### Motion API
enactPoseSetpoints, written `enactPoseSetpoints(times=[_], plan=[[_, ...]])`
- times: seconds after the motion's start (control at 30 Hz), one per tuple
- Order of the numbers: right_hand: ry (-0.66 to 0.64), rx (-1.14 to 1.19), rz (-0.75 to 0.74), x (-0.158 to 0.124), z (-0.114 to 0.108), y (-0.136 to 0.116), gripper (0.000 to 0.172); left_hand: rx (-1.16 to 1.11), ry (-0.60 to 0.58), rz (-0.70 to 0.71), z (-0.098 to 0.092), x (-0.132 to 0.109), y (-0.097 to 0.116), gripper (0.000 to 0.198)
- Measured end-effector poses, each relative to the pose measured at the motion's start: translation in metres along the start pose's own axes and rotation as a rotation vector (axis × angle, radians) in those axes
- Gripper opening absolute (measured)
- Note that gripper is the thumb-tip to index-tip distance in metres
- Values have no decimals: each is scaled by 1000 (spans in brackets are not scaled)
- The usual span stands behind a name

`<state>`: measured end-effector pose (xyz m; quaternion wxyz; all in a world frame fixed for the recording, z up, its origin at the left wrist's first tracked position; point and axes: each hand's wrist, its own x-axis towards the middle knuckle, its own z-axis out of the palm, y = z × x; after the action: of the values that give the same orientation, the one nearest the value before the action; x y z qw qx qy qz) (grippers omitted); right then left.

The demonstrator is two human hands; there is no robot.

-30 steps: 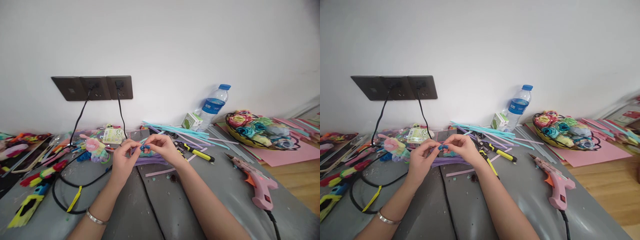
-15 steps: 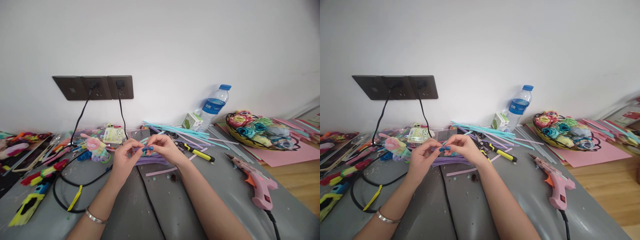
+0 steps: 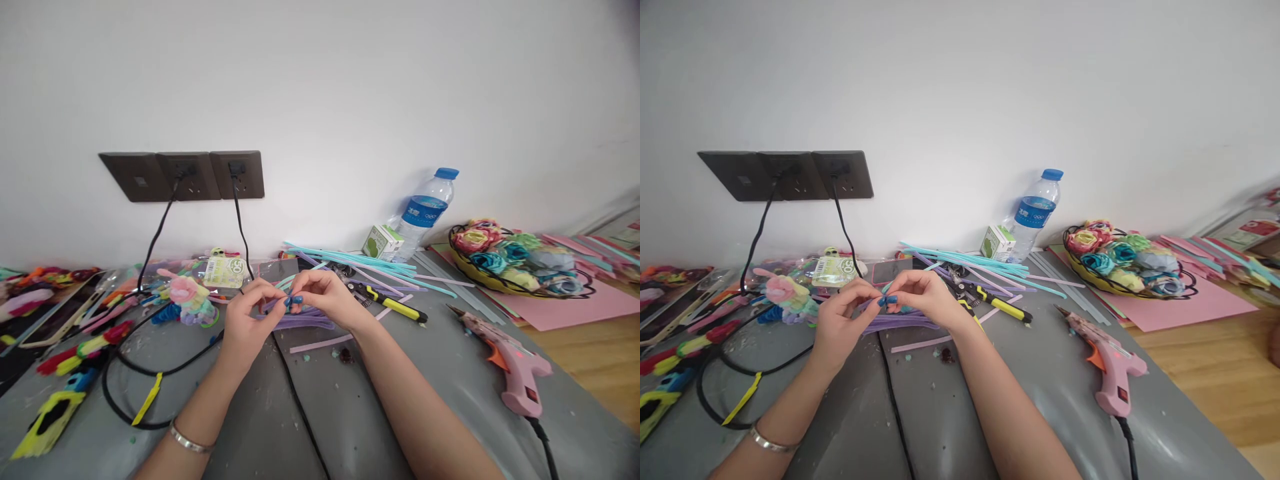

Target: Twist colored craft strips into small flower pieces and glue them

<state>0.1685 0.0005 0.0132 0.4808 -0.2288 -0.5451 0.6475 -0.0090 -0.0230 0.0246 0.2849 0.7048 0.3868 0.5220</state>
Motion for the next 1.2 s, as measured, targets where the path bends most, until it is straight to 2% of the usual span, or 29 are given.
enactPoseSetpoints(times=[0.43,0.83,0.97,1.07,1.2], plan=[[65,-87,-63,1,4,-2,23,-35,2,18,0,0,-3,10],[118,-201,-113,1,7,-2,22,31,42,41,2,0,-7,9],[96,-142,-74,2,3,-1,22,-46,28,-25,2,1,-10,10],[60,-65,-22,2,-2,-1,28,-98,68,-93,1,2,-13,11],[107,108,5,2,-4,-2,34,-126,93,-144,2,2,-15,12]])
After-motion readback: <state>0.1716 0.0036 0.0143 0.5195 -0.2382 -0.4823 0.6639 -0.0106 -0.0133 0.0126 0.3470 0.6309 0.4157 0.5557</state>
